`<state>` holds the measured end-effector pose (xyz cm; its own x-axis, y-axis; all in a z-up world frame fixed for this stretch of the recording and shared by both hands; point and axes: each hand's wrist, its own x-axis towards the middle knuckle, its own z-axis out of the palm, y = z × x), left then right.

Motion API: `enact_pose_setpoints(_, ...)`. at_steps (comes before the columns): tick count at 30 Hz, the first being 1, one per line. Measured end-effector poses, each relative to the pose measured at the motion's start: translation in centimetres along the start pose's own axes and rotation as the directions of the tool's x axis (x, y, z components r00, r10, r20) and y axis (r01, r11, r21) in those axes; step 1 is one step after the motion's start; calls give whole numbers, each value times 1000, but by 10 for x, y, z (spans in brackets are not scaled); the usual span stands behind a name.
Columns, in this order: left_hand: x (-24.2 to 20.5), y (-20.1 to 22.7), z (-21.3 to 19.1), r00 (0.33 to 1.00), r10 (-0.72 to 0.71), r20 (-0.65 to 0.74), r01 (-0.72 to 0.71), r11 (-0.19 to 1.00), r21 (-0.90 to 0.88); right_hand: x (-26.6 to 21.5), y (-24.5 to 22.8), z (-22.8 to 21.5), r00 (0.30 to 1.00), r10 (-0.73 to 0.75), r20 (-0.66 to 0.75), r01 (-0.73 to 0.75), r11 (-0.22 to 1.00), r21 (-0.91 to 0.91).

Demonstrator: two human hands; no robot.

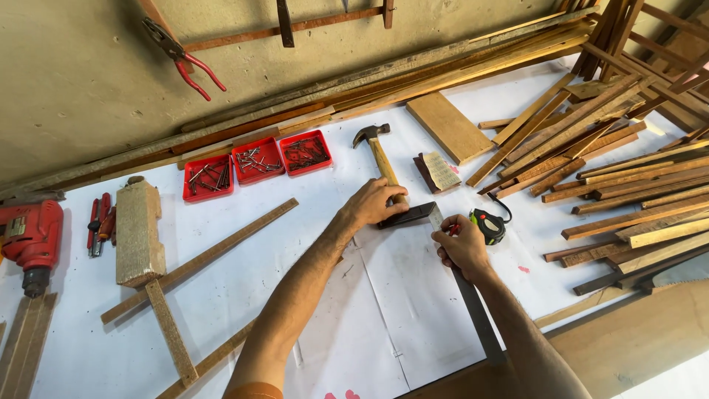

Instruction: The person measures wooden strips with a tape measure, marks and squares them with a try square and pencil, then arranges the strips into a ladder-like frame on the bench and nails the joints together with a hammer, holding nails in place while driving them.

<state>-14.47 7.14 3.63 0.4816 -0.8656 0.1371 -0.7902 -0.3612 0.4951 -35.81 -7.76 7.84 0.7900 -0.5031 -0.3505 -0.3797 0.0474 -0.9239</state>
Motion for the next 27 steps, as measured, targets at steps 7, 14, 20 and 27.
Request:
enact_pose_setpoints(7,24,-28,3,994,-80,-73,83,996,30,32,-6,17,1000,-23,20,22,999,41)
enact_pose_setpoints(14,11,-18,-10,980,-73,-187,89,992,84,45,-13,32,962,-265,-71,225,910,-347)
enact_pose_setpoints(20,-21,-4,-10,975,42,-219,-32,998,51,61,20,34,803,-596,3,356,475,-805)
enact_pose_setpoints(27,-29,-8,1,965,32,-261,-37,999,-11,52,28,39,761,-644,81,311,252,-916)
